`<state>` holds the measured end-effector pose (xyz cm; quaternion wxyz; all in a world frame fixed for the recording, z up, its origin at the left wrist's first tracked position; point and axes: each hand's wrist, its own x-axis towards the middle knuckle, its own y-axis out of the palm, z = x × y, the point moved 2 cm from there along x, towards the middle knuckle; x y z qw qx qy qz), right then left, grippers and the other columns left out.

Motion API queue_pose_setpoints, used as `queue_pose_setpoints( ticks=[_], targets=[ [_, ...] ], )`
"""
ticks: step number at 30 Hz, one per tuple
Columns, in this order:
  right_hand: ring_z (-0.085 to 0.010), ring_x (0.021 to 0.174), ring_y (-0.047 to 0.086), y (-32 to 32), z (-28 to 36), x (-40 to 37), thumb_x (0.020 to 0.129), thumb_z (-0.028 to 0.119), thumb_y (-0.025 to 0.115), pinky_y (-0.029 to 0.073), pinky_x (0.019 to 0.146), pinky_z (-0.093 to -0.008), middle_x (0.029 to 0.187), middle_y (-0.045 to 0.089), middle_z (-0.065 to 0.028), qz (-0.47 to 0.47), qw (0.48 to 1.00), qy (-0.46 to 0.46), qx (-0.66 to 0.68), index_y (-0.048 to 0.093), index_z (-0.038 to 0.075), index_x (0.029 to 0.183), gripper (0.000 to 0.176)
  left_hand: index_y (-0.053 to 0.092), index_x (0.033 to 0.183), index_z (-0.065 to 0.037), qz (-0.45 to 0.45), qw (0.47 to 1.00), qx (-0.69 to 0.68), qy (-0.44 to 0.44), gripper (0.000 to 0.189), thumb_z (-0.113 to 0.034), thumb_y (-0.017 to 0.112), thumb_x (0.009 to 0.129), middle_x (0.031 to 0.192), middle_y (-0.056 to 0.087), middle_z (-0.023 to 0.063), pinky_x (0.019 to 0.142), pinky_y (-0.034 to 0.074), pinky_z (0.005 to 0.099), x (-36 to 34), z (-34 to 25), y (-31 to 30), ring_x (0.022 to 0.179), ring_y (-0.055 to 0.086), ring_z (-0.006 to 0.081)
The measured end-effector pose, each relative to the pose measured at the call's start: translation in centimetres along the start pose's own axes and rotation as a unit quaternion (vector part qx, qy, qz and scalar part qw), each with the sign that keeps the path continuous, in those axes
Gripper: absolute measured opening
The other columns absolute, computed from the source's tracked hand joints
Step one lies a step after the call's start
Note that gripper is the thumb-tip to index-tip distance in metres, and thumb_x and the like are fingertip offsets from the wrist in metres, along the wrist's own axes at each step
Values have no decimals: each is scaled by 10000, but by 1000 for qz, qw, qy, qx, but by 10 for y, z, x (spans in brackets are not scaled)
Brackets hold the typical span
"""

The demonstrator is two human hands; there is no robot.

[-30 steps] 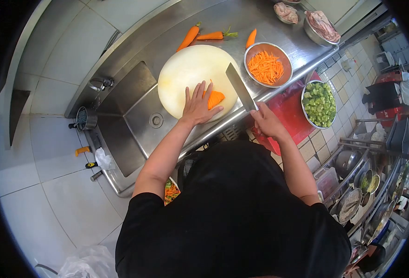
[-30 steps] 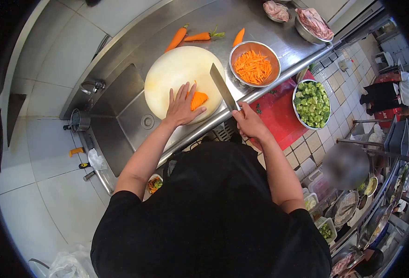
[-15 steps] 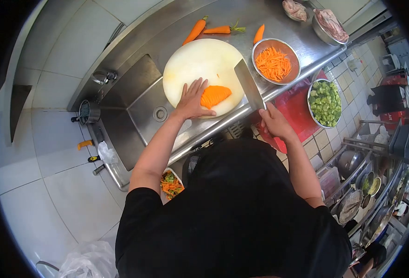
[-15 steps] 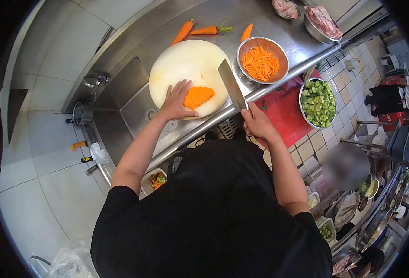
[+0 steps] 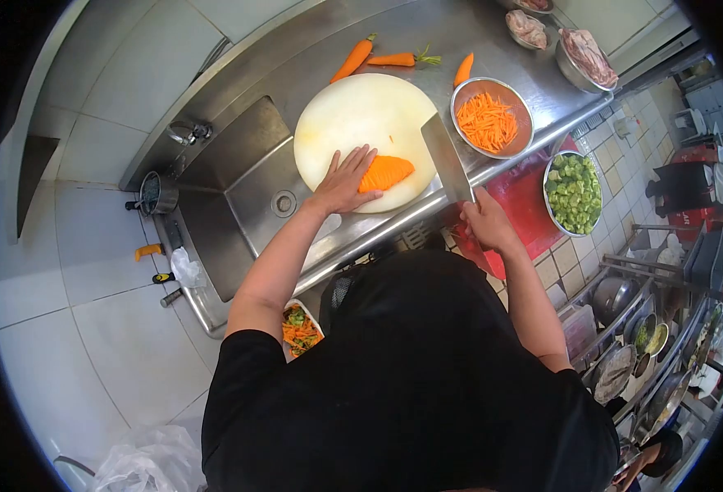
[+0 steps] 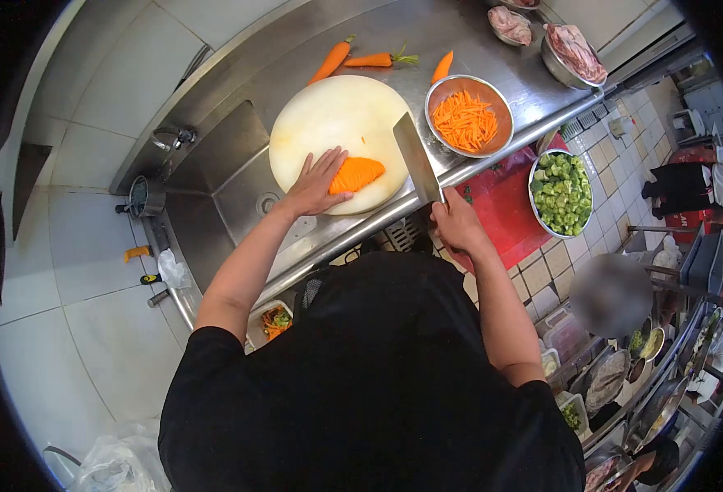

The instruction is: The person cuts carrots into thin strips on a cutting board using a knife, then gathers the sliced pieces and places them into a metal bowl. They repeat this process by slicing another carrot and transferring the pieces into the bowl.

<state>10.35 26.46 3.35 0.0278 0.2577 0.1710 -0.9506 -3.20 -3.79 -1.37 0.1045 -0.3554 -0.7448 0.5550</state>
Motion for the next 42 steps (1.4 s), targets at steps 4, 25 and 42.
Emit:
queue_pose_setpoints(
  ticks=[4,25,42],
  targets=[
    [-478,859,669,0,11,-5,966,220,530,506,796,-545,937,666,-316,-89,972,-66,-209,484,-5,1185,317,360,1532,-131,-163,986,-28,19,804,-515,658,892,1586,340,130,1238,152,506,-3,-17,-7,1485,282,312],
    [-442,954,689,30,99,-3,947,102,440,537,842,-532,948,691,-294,37,876,-36,-479,490,-32,1108,215,713,1011,-129,-303,944,-110,76,193,-269,684,882,1031,619,46,908,411,416,21,-47,30,1022,570,260],
    [-452,948,693,37,75,13,935,104,470,533,842,-546,965,688,-313,40,887,-22,-460,472,-36,1143,250,715,987,-126,-301,944,-116,69,171,-253,692,875,1036,633,42,905,421,415,19,-50,29,1028,576,257]
  ],
)
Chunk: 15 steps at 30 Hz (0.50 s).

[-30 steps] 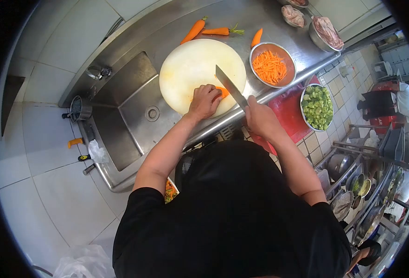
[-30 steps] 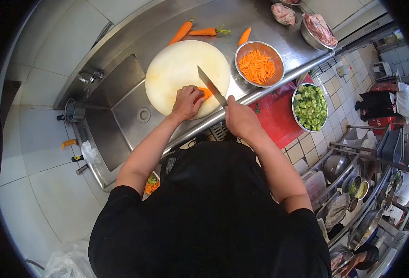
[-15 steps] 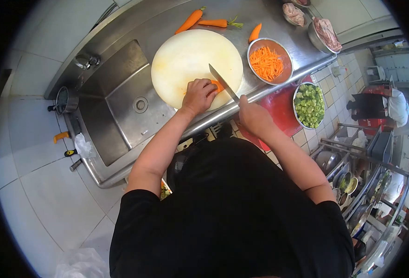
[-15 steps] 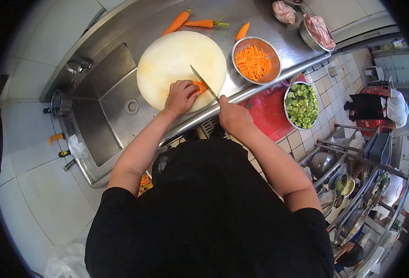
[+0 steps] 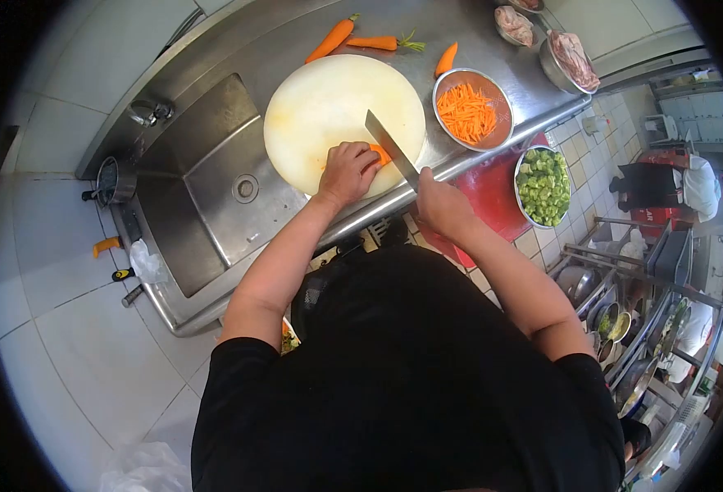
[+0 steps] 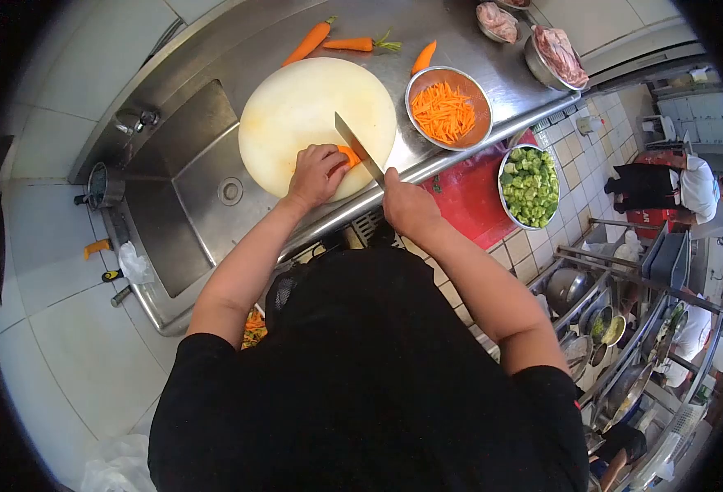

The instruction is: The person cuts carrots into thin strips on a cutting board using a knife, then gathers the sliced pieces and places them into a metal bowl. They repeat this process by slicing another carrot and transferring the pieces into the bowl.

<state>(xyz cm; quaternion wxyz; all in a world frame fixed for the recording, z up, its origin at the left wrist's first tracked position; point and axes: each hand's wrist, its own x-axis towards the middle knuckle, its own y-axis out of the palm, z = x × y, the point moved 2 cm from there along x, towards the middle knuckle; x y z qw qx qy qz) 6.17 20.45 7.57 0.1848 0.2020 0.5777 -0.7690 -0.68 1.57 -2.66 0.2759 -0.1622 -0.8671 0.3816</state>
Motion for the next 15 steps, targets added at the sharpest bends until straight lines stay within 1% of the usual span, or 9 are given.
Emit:
queue_pose_setpoints(
  ticks=[1,3,5,6,9,10,11,13,15],
  targets=[
    [-456,931,695,3,-4,3,931,100,478,534,833,-551,951,689,-315,-10,1000,11,13,470,-34,1135,245,716,979,-125,-1,1000,0,1,168,-255,691,876,1036,635,42,904,421,416,2,0,-1,1027,576,258],
    [-452,951,690,-1,-3,13,931,98,475,534,844,-540,981,686,-322,-19,999,12,23,472,-37,1144,252,720,993,-122,0,1000,-1,7,177,-254,696,878,1056,636,50,917,420,412,-2,1,-1,1034,574,266],
    [-448,981,684,-39,16,16,934,96,464,533,855,-531,997,685,-323,4,1000,-30,7,473,-40,1149,255,723,1008,-119,-8,1000,1,18,186,-253,701,880,1076,637,58,930,419,409,4,3,0,1041,571,274],
    [-444,1016,676,-54,26,10,931,86,460,530,867,-528,1001,686,-316,46,999,-7,12,472,-46,1155,260,723,1008,-119,-2,1000,-2,12,186,-253,700,881,1072,637,57,930,419,409,2,3,0,1039,571,274],
    [-450,988,683,-23,16,-6,930,78,458,533,860,-529,976,685,-320,10,1000,-13,-6,468,-47,1138,243,722,1001,-124,4,1000,1,3,181,-255,693,881,1058,636,49,924,420,411,2,2,0,1040,573,267],
    [-464,951,687,-8,10,-9,940,82,440,533,854,-539,953,682,-327,-10,1000,-17,18,462,-35,1118,215,721,995,-129,6,1000,5,-3,176,-258,686,881,1047,636,41,919,421,413,2,2,0,1042,575,259],
    [-464,951,687,4,6,-6,940,82,440,533,854,-539,953,682,-327,-8,1000,-19,12,462,-35,1118,215,721,995,-129,2,1000,3,-7,176,-258,686,881,1047,636,41,919,421,413,0,1,0,1042,575,259],
    [-470,923,691,6,8,-5,949,91,433,534,848,-543,930,679,-332,-28,999,-5,26,458,-24,1097,190,724,1005,-112,5,1000,-3,-9,187,-249,704,880,1057,640,60,923,421,414,1,1,0,1045,573,276],
    [-463,960,687,-15,16,6,953,98,433,536,860,-531,995,678,-337,-8,1000,-13,6,460,-33,1130,222,724,1004,-110,15,1000,-9,-5,188,-248,706,877,1057,641,59,924,420,415,-4,1,0,1046,573,277]
  ],
)
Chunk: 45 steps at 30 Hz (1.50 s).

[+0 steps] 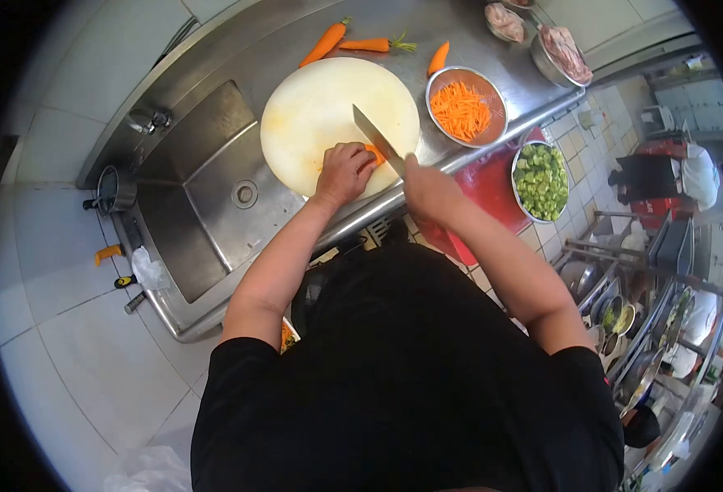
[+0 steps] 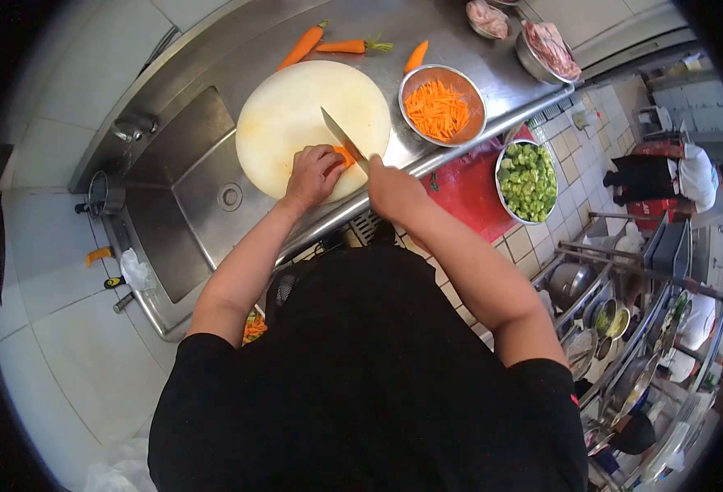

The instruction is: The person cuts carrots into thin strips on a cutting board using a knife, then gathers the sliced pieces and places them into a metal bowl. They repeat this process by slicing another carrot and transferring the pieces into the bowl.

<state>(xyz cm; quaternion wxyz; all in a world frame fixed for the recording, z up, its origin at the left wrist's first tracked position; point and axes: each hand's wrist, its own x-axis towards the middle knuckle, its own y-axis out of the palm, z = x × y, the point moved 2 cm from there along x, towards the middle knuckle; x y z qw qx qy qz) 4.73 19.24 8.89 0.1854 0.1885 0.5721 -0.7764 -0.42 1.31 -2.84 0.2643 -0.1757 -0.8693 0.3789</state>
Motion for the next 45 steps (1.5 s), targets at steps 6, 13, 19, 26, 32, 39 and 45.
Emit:
queue_pose_setpoints(
  ticks=[6,13,19,26,32,39,45],
  targets=[
    [-455,1011,677,0,2,-11,953,90,434,533,877,-530,1034,678,-328,21,1000,15,14,461,-35,1124,213,726,1005,-108,-13,1000,-4,2,185,-240,709,876,1060,643,56,929,419,415,6,3,-1,1045,574,280],
    [-458,975,686,-32,15,6,942,92,447,531,864,-528,1031,685,-317,32,999,6,9,467,-44,1130,233,716,1003,-103,1,1000,-7,-1,188,-240,705,876,1051,643,57,930,422,418,6,4,3,1041,573,280],
    [-450,967,691,21,-3,-10,937,80,436,527,867,-535,1002,677,-340,0,999,30,37,467,-51,1119,226,710,996,-103,-25,999,-19,8,183,-238,705,873,1022,639,64,917,421,419,6,4,4,1014,573,285],
    [-450,979,688,-52,31,-6,944,100,446,531,875,-519,1013,685,-317,85,996,36,14,479,-50,1141,250,646,979,-64,-13,1000,-18,-12,227,-250,709,865,1012,636,81,905,418,426,6,1,-2,984,574,308],
    [-471,1010,667,22,-6,0,944,100,443,518,882,-542,1020,670,-340,14,999,37,36,453,-23,1184,270,624,999,-70,3,1000,-8,-15,249,-281,675,878,1031,624,83,933,400,436,7,6,4,1028,563,293],
    [-459,976,685,-23,20,-8,945,90,444,532,867,-528,1005,680,-329,58,997,23,49,460,-50,1118,223,622,977,-70,-8,999,-33,18,179,-180,627,835,1030,622,87,934,403,439,4,6,1,1041,565,294],
    [-448,974,690,24,-3,10,958,99,441,544,845,-522,1000,688,-319,-19,1000,-4,23,462,-39,1109,206,622,961,-71,-12,999,-29,15,189,-176,643,806,1019,618,88,932,404,435,3,9,1,1035,571,294]
  ],
)
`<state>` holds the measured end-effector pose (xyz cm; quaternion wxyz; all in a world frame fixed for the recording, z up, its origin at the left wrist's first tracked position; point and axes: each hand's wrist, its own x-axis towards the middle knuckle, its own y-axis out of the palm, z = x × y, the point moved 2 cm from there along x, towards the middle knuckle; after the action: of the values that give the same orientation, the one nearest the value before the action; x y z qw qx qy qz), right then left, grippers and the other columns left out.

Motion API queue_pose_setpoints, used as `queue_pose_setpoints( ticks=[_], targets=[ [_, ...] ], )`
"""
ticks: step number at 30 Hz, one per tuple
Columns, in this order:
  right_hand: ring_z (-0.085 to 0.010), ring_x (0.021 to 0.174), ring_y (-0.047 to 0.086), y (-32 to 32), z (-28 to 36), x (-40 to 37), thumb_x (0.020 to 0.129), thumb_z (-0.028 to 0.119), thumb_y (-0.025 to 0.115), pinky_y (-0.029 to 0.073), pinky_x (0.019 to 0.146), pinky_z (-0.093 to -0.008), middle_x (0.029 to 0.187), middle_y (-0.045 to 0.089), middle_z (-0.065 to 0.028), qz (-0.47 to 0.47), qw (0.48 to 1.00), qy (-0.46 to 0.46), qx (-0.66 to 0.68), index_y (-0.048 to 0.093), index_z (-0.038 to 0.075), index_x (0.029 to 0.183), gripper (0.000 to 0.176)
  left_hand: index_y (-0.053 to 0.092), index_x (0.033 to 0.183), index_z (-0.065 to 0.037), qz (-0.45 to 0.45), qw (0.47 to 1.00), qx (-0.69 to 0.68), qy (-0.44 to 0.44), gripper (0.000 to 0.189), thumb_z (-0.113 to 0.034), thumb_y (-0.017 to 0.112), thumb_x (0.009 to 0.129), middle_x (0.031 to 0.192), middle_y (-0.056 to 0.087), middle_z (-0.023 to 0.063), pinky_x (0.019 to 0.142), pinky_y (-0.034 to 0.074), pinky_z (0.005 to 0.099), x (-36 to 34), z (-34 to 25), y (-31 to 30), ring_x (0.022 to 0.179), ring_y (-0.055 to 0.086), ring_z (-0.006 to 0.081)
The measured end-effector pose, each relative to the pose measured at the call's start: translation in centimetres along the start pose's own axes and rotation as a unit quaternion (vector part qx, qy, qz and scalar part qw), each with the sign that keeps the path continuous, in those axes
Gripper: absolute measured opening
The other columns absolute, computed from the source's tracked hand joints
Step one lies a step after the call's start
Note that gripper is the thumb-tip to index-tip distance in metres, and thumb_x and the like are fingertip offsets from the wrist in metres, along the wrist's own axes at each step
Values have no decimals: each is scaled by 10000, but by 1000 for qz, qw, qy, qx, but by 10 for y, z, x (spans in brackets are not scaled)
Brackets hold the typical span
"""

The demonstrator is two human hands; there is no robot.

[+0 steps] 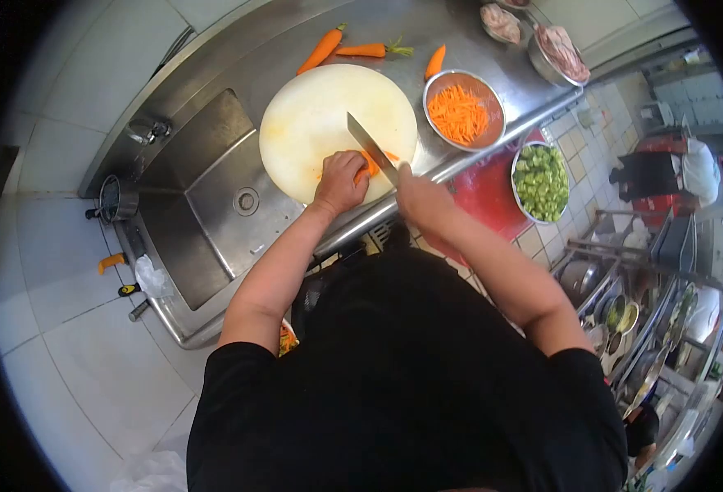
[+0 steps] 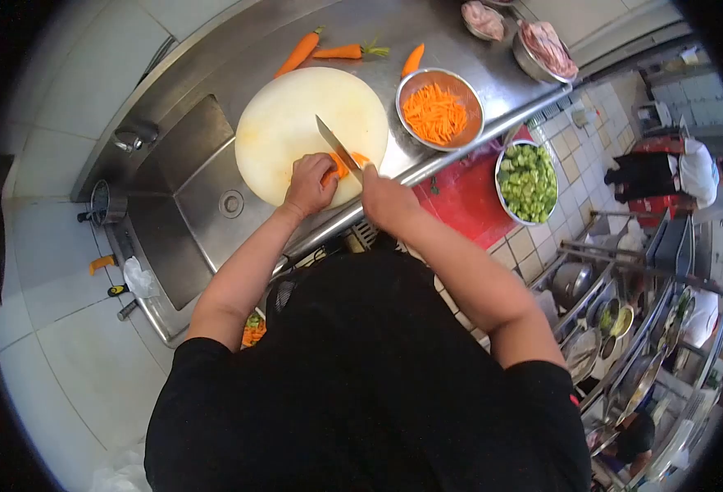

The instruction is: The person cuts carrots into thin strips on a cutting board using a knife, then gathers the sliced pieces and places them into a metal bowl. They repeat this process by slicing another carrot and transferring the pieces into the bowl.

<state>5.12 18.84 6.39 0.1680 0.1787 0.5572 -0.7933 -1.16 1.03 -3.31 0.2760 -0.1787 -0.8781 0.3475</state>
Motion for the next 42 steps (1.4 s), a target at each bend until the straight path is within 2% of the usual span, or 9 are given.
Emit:
queue_pose_setpoints(
  ticks=[5,7,14,23,27,29,34,38,42],
  targets=[
    [-454,976,688,-48,29,-13,952,106,444,539,855,-527,1003,688,-319,107,993,44,20,454,-34,1134,230,618,949,-70,-23,999,-11,19,185,-167,656,797,1012,618,91,925,406,432,0,-1,0,1026,575,299],
    [-452,992,685,-5,7,-20,953,110,442,532,871,-530,1004,687,-321,25,999,25,18,453,-34,1135,232,617,953,-65,0,1000,-8,0,187,-167,656,802,1004,619,93,920,408,432,1,0,0,1022,578,303],
    [-465,1000,680,-46,28,8,942,102,463,530,880,-532,1038,682,-319,61,998,11,6,453,-46,1131,240,602,956,-55,-12,1000,-11,9,204,-175,663,803,991,610,108,906,411,436,3,-2,-1,1007,574,316],
    [-455,1007,684,-6,10,2,936,87,471,539,873,-514,1041,677,-333,19,998,39,38,455,-45,1137,241,580,932,-49,2,1000,-20,-17,205,-168,674,794,959,604,117,894,416,433,-3,-2,1,988,571,322],
    [-435,1012,689,-52,36,-5,940,92,465,535,879,-513,1038,677,-336,138,989,57,10,453,-44,1141,243,587,930,-49,-20,999,-25,-13,200,-159,668,784,948,610,109,887,424,428,0,0,1,981,577,319],
    [-434,1014,689,-10,15,-16,943,88,452,531,886,-525,1030,675,-342,54,998,23,9,454,-39,1142,236,589,926,-49,-35,999,-28,-13,196,-157,666,781,945,611,106,885,427,427,-1,1,2,977,580,317],
    [-445,997,689,-3,15,0,955,96,444,543,881,-501,1038,678,-336,12,1000,26,13,458,-52,1167,259,598,915,-47,-18,999,-24,-29,172,-136,641,774,956,615,108,895,426,427,1,1,3,991,578,314],
    [-464,963,691,-57,39,-1,946,89,458,549,857,-506,1008,688,-324,109,993,40,10,460,-68,1151,258,596,906,-52,-46,998,-37,2,146,-111,611,773,962,618,105,892,428,426,-1,7,6,987,578,316],
    [-476,980,681,4,13,-23,940,85,427,527,862,-546,1005,679,-338,30,999,32,30,454,-35,1090,194,600,904,-53,-48,998,-28,-16,135,-94,583,776,961,620,105,883,431,427,-2,2,6,975,578,316]
  ],
)
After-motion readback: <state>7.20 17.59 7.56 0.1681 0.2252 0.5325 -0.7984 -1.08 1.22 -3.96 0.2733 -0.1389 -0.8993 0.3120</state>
